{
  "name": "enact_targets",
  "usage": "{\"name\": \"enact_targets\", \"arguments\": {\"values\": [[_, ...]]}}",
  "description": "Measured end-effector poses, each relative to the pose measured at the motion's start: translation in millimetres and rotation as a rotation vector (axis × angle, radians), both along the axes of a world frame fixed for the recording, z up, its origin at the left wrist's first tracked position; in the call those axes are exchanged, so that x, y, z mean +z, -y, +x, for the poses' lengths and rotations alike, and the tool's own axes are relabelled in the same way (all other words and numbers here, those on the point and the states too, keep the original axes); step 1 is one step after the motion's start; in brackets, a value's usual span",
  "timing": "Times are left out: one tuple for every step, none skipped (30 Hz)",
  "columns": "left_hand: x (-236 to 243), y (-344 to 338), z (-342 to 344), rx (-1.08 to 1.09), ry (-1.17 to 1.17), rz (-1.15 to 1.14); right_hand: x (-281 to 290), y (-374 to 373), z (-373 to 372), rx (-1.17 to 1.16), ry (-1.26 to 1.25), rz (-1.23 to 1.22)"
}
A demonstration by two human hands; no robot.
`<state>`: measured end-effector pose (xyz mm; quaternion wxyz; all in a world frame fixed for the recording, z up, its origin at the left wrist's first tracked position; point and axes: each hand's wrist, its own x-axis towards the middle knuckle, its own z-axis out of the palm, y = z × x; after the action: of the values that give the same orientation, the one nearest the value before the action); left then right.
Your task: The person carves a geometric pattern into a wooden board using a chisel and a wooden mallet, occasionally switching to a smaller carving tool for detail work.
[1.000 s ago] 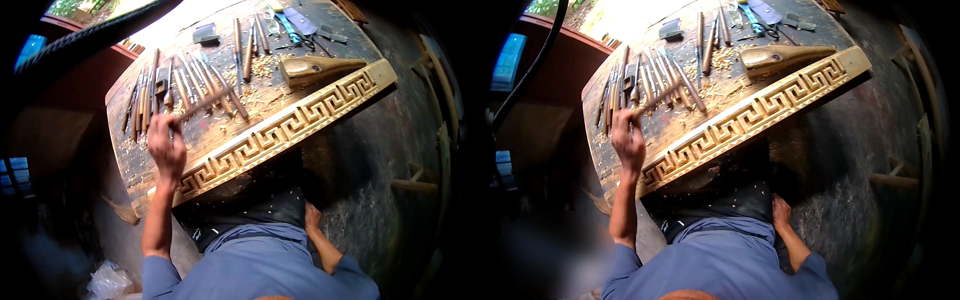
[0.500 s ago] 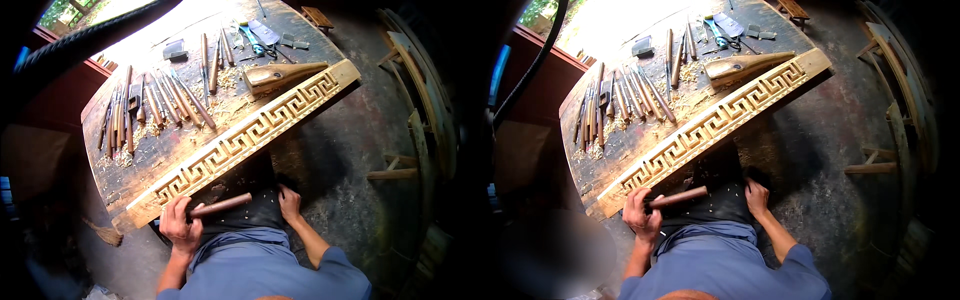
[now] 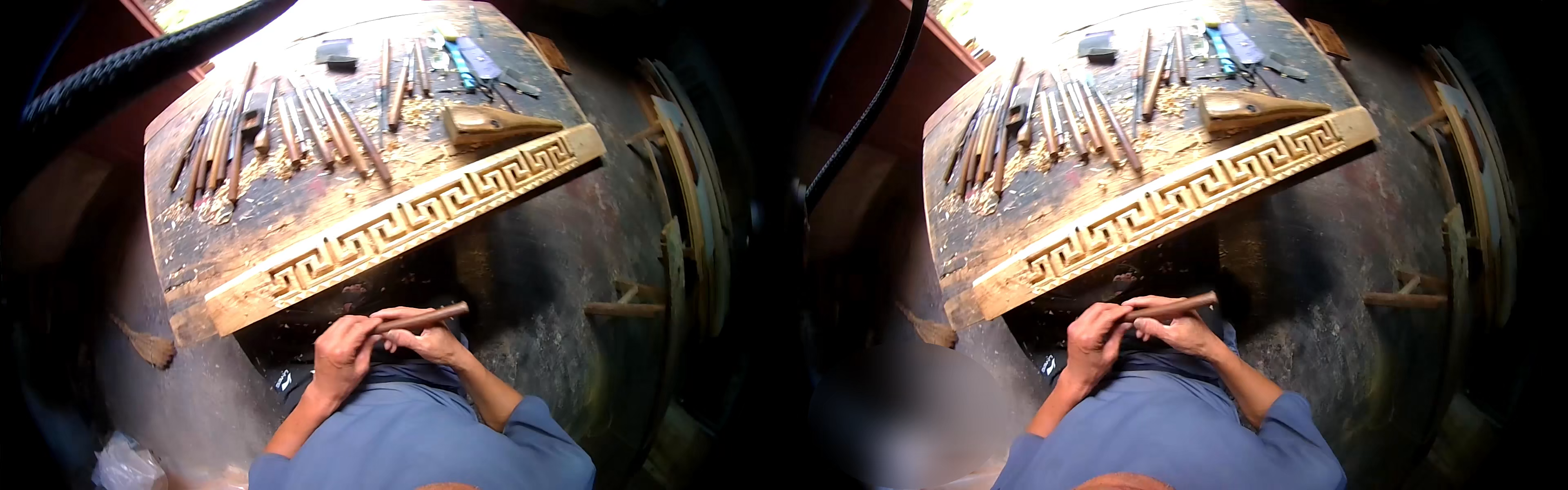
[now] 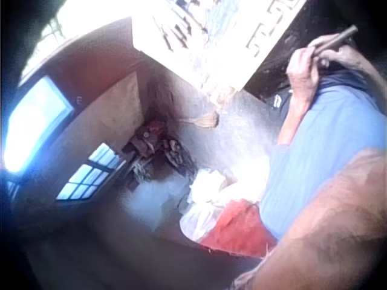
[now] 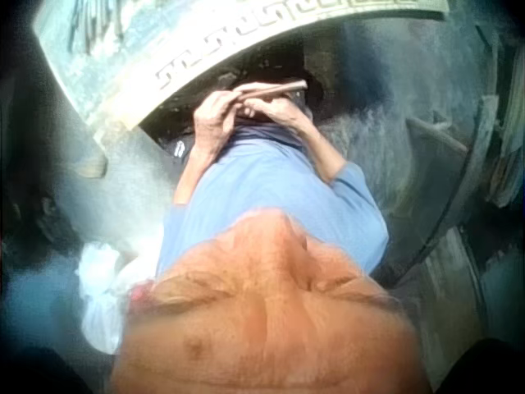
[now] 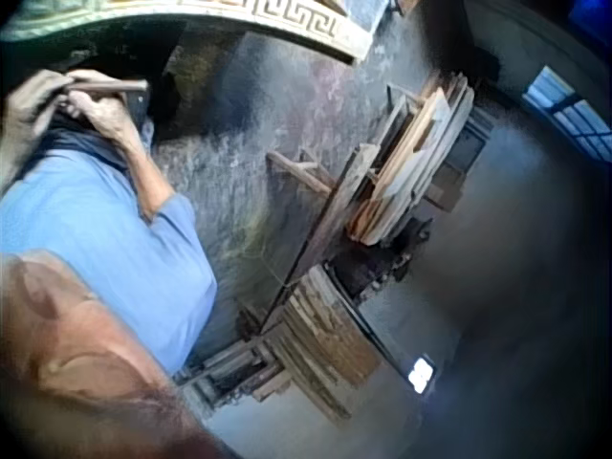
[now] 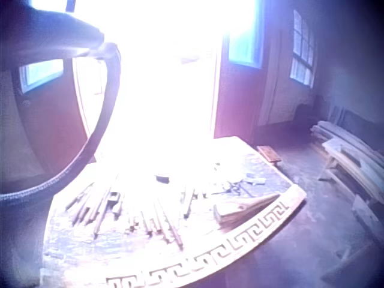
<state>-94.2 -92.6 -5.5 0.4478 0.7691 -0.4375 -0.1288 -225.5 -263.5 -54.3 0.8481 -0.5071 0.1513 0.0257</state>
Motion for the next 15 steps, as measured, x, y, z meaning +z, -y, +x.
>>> {"name": "enact_targets", "arguments": {"values": [[0,-2,-1,-0.017,0.006,-0.014,-5,-4,6,-0.004,-0.005,0.021],[0,-3,-2,-0.014,0.002,0.010,-8,-7,9,-0.011,-0.018,0.035],[-3,-7,-1,-0.017,0.014,0.011,-8,-10,10,-0.048,-0.021,0.010],[-3,-7,1,-0.023,0.022,0.008,-7,-11,10,-0.087,-0.027,-0.019],[0,-11,4,-0.003,0.108,0.015,-5,-11,10,-0.128,-0.032,-0.047],[5,-15,10,0.015,0.195,0.023,0,-6,9,-0.119,-0.004,-0.133],[4,-23,16,0.093,0.286,0.040,9,6,7,-0.110,0.022,-0.218],[3,-31,28,0.155,0.425,0.020,14,19,5,-0.102,0.049,-0.305],[2,-46,39,0.222,0.546,0.054,13,30,6,-0.138,0.163,-0.381],[-5,-65,47,0.286,0.584,0.086,14,37,3,-0.177,0.164,-0.398],[3,-74,59,0.338,0.737,0.156,12,44,-1,-0.231,0.148,-0.368],[1,-91,67,0.374,0.740,0.248,11,49,-3,-0.288,0.137,-0.338],[5,-103,76,0.389,0.752,0.331,12,52,-2,-0.363,0.125,-0.247],[10,-112,84,0.404,0.763,0.411,15,54,-1,-0.442,0.132,-0.135],[11,-116,94,0.404,0.777,0.417,16,57,1,-0.482,0.102,0.000]]}}
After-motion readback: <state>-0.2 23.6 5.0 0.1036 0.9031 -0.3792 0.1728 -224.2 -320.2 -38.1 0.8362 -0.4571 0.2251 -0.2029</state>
